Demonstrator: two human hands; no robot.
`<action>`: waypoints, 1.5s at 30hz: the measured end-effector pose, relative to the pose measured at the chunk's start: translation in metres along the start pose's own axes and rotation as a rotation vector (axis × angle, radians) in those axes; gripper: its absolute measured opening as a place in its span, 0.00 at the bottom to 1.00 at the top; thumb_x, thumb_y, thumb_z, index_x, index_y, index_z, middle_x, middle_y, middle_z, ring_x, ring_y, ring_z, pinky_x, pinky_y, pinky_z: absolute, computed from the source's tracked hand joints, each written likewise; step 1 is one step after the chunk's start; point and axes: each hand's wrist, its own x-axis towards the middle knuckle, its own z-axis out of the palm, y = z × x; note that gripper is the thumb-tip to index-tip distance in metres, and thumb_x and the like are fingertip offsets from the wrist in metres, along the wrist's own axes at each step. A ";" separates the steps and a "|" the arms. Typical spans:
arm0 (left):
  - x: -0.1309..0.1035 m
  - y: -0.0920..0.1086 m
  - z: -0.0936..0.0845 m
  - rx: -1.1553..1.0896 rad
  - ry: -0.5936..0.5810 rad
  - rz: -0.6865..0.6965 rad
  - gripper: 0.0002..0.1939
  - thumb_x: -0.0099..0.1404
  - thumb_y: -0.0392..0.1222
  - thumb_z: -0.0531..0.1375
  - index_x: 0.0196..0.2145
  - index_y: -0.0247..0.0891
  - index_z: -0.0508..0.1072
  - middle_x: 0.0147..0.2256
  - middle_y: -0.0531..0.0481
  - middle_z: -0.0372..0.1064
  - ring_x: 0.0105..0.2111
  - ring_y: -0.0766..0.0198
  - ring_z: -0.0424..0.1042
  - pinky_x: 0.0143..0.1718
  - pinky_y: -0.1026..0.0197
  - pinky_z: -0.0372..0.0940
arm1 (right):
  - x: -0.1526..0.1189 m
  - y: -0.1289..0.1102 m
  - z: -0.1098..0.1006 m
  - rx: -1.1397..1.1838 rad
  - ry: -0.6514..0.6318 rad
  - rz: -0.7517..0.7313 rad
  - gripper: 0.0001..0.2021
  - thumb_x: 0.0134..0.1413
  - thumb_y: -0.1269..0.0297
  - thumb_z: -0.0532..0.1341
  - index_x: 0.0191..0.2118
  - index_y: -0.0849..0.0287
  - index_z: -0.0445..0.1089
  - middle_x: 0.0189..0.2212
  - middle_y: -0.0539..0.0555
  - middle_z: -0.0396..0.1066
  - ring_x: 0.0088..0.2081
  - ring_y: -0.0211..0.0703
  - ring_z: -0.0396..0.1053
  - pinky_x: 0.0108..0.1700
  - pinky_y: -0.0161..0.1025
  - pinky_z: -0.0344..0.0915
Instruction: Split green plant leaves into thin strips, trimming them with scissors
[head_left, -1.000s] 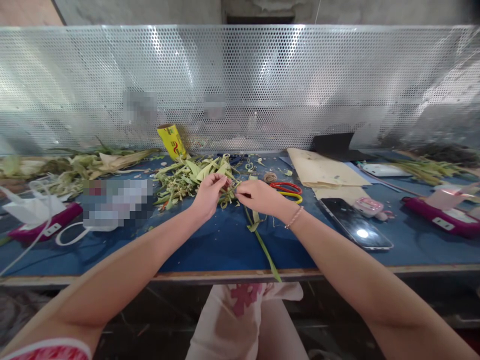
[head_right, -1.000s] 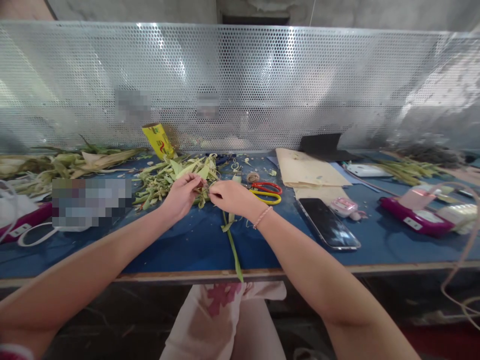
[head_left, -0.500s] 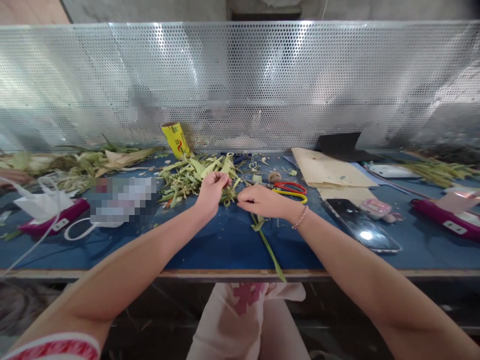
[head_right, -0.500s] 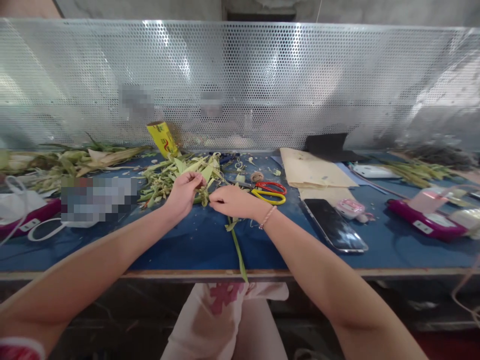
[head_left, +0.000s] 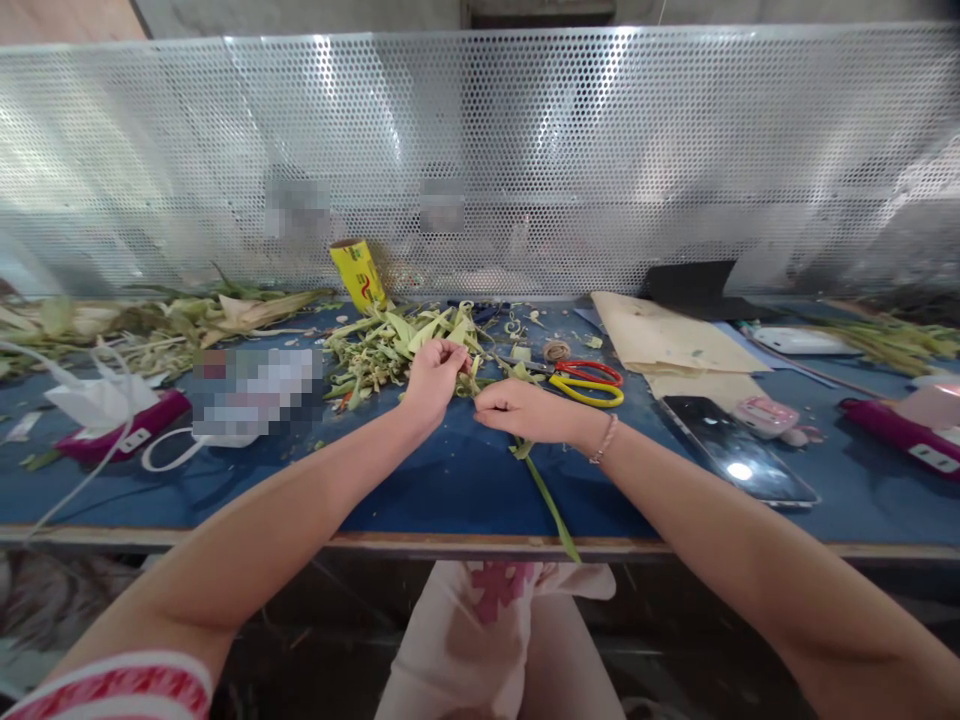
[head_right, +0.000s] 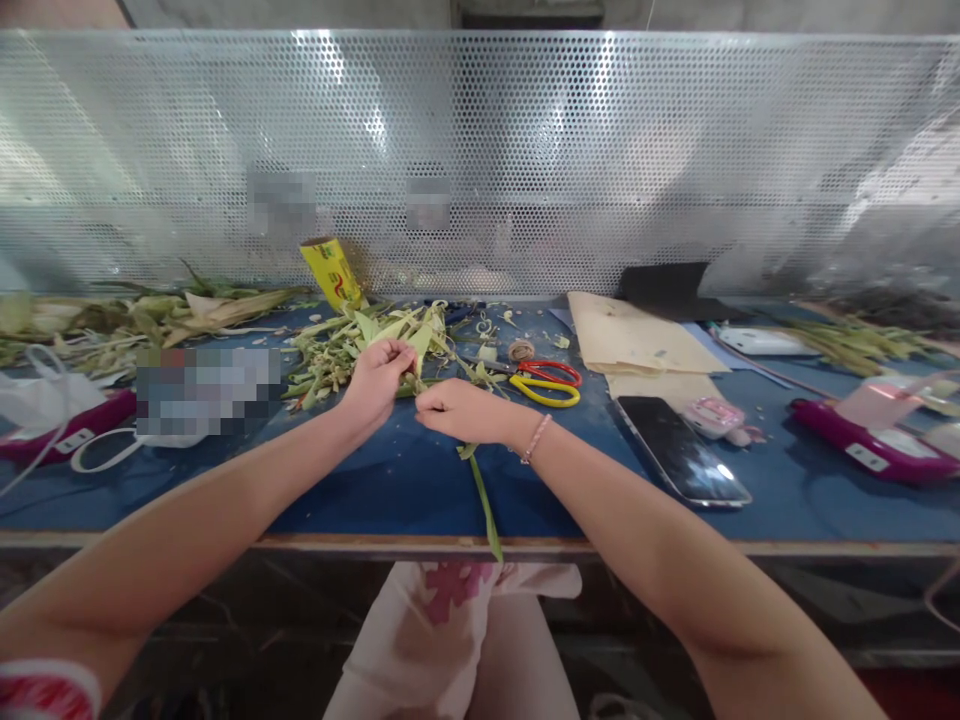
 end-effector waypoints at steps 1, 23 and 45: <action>0.000 0.000 0.000 -0.005 0.003 -0.017 0.08 0.53 0.31 0.54 0.18 0.37 0.62 0.15 0.57 0.59 0.17 0.74 0.58 0.23 0.66 0.57 | 0.000 0.000 0.001 -0.001 0.013 -0.003 0.17 0.51 0.69 0.50 0.17 0.59 0.42 0.16 0.44 0.43 0.21 0.30 0.45 0.26 0.33 0.45; 0.002 0.004 -0.006 0.019 -0.122 0.012 0.05 0.53 0.34 0.56 0.21 0.36 0.63 0.17 0.56 0.62 0.19 0.73 0.62 0.24 0.66 0.59 | -0.003 -0.004 -0.001 -0.265 0.114 0.079 0.16 0.50 0.66 0.52 0.15 0.60 0.50 0.13 0.45 0.50 0.18 0.30 0.47 0.24 0.33 0.45; -0.003 0.009 -0.002 -0.060 -0.108 -0.017 0.07 0.56 0.31 0.53 0.22 0.36 0.60 0.18 0.57 0.59 0.18 0.75 0.58 0.23 0.69 0.56 | 0.004 -0.006 0.002 -0.555 0.143 0.359 0.21 0.59 0.60 0.46 0.25 0.62 0.71 0.24 0.56 0.71 0.28 0.39 0.68 0.29 0.33 0.54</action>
